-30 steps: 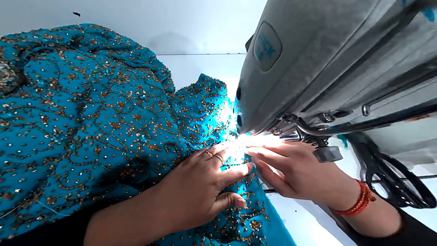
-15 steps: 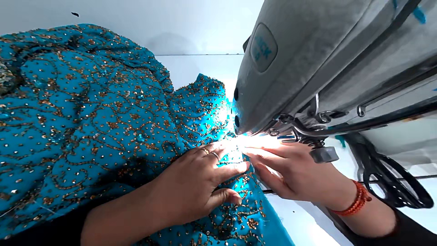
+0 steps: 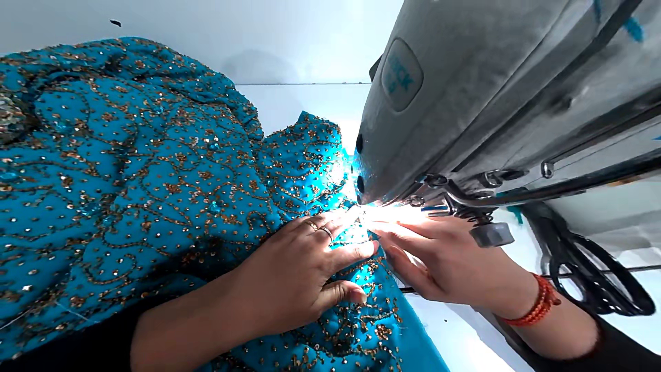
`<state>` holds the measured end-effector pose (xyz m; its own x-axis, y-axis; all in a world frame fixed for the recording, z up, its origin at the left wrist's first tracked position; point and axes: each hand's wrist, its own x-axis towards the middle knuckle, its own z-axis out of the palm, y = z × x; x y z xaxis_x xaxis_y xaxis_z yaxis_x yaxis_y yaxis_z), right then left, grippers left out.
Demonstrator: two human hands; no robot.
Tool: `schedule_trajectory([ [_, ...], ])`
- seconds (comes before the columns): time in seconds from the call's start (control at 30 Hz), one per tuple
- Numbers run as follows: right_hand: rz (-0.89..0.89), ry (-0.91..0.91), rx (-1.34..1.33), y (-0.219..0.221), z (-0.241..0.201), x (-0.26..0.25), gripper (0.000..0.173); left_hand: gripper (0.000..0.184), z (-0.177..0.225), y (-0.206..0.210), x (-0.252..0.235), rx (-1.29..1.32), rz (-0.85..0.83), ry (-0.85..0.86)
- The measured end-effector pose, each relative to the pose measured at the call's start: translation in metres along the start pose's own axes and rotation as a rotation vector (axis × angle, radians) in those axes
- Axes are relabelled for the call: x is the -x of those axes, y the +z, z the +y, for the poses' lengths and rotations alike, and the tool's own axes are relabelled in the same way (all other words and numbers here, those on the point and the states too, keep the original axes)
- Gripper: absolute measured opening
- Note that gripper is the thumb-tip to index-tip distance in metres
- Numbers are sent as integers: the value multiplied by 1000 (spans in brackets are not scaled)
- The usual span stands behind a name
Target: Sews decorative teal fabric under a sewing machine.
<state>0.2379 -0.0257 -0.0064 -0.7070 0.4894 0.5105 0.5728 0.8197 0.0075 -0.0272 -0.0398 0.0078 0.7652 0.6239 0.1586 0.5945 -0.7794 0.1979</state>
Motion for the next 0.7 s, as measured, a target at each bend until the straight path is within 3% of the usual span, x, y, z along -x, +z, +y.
schedule_trajectory([
  [0.7,18,-59,-99,0,0,3,32,52,-13,-5,-3,0,-75,-5],
])
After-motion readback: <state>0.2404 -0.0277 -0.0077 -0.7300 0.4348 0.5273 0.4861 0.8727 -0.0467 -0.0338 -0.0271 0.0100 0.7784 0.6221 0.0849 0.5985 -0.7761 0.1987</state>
